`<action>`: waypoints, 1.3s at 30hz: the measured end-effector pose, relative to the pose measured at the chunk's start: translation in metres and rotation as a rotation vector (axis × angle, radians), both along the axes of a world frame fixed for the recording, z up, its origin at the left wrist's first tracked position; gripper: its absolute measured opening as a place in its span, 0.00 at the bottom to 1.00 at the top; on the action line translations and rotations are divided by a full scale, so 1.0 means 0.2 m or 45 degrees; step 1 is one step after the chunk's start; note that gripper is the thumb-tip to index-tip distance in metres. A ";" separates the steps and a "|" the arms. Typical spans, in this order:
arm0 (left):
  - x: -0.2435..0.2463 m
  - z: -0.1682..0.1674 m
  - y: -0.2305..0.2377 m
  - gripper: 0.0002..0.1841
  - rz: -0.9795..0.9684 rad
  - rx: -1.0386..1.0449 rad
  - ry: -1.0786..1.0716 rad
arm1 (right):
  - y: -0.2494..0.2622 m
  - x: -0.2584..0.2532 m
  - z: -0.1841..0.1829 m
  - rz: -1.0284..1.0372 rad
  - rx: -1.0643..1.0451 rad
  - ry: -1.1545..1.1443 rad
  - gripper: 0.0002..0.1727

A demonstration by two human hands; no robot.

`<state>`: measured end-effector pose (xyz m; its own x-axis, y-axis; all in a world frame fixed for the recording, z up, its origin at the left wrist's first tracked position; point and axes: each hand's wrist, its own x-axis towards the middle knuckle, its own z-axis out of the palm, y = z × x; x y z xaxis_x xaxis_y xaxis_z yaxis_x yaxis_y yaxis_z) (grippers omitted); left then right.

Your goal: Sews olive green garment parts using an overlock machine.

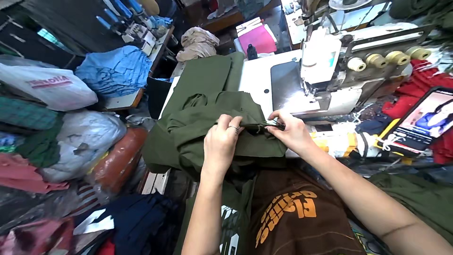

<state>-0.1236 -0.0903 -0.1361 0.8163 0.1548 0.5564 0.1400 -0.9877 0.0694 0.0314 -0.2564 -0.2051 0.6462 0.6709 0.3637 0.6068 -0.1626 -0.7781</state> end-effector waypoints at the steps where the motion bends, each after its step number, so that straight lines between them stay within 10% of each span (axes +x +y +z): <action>1: 0.04 0.02 0.00 0.10 0.061 0.016 0.009 | -0.01 0.01 0.01 0.018 -0.030 -0.013 0.14; 11: 0.86 0.06 -0.17 0.14 -0.063 -0.575 0.093 | -0.28 0.28 0.04 -0.083 0.362 0.660 0.05; 18: 0.89 -0.21 -0.38 0.11 -0.049 -0.629 0.188 | -0.51 0.16 -0.20 -0.270 0.406 0.987 0.04; 39: 1.18 -0.24 -0.27 0.18 0.180 -0.800 0.053 | -0.34 0.24 -0.20 -0.439 0.484 0.762 0.03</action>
<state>0.1119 -0.1448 -0.1847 0.7831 0.5485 0.2931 0.2807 -0.7323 0.6205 0.0789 -0.3249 -0.2447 0.9537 0.2961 0.0523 0.0306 0.0773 -0.9965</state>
